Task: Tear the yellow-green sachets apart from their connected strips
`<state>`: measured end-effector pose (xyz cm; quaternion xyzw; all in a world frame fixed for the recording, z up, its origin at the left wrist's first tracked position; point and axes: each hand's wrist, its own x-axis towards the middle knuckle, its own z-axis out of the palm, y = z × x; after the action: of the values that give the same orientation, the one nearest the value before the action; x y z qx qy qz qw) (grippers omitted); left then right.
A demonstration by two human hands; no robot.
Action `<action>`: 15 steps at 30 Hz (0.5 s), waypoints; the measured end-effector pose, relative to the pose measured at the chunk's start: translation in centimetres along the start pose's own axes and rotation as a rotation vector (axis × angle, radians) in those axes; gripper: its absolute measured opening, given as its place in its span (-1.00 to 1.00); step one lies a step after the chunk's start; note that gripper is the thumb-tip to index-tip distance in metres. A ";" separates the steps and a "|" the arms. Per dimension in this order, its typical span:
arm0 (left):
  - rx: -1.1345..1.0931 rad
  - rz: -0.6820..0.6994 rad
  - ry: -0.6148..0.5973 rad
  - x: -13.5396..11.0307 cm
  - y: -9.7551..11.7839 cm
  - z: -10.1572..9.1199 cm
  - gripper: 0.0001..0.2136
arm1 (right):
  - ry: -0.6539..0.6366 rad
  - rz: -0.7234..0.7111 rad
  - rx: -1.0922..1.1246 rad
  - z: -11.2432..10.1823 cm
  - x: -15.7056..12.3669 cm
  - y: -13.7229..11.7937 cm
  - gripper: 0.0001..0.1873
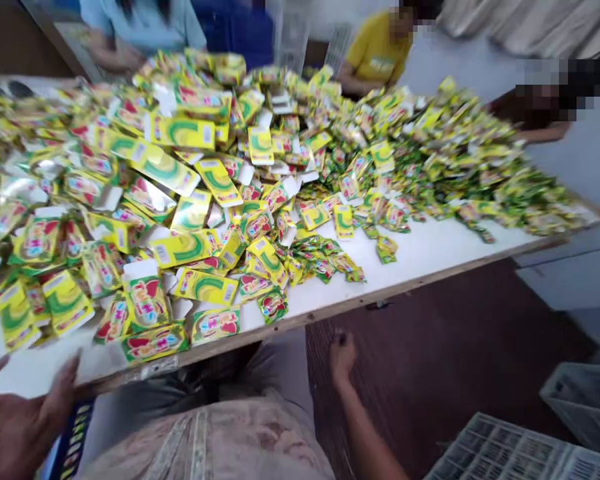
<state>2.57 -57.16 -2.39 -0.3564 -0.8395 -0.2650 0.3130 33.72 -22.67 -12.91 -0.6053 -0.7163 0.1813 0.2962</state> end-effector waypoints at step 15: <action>0.000 0.473 -0.722 6.0 13.0 5.5 -0.69 | -0.090 -0.560 0.039 -1.2 4.1 -16.6 -0.81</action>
<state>7.38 -43.00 1.17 -0.6089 -0.7903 -0.0442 0.0511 21.47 -22.15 -0.88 -0.3692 -0.8645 0.1330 0.3141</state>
